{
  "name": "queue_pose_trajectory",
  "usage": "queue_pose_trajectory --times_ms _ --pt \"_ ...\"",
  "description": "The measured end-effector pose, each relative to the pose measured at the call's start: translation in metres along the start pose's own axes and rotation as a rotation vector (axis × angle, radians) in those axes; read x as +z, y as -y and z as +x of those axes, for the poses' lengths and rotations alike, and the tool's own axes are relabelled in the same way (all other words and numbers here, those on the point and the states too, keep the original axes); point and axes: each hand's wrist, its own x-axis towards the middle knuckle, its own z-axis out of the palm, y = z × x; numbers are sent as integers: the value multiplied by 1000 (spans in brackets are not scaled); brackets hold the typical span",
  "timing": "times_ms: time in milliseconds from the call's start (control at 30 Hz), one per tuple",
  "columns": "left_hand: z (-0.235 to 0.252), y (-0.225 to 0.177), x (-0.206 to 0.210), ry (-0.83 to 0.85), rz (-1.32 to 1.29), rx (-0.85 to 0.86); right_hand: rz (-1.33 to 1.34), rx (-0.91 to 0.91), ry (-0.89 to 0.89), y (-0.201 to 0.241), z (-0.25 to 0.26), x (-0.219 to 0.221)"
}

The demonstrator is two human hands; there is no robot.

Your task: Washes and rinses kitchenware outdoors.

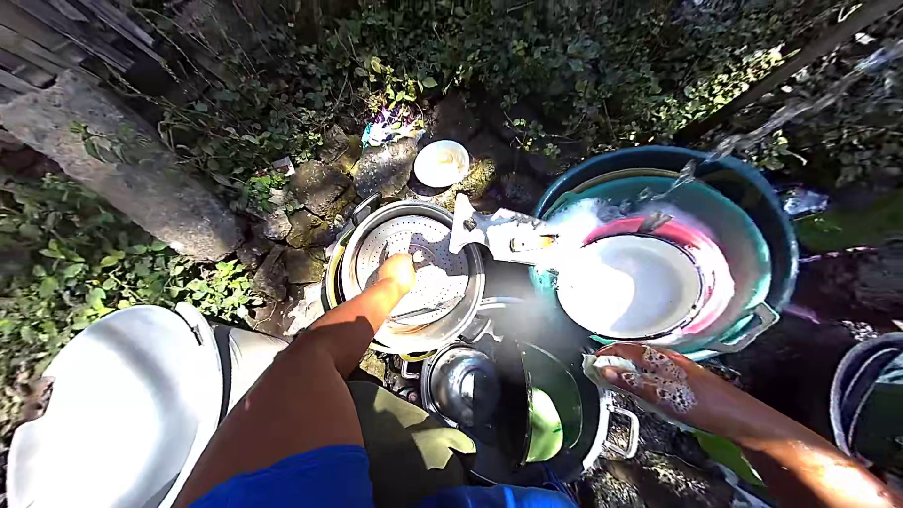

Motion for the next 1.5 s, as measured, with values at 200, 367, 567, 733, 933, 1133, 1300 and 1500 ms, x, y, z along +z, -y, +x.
queue_pose_trajectory --times_ms 200,367,567,733,933,1133,1300,1500 --pt "-24 15 6 -121 -202 112 53 -15 57 -8 4 8" --pt "-23 32 14 -187 -504 153 52 -19 106 5 20 17" --pt "-39 38 24 -103 -949 230 29 -65 69 42 106 57" --pt "-74 32 9 -174 -1107 142 -75 -114 -22 121 134 111" --pt "-122 65 -88 -232 -1020 829 119 -646 -417 128 62 48" --pt "-150 -41 -157 -480 -930 709 915 -434 -424 75 -4 -68" --pt "-153 -215 -143 211 -1499 593 1163 -165 -625 -3 -18 -125" --pt "-140 -347 -126 152 -1589 507 1014 46 -1032 -106 -43 -175"
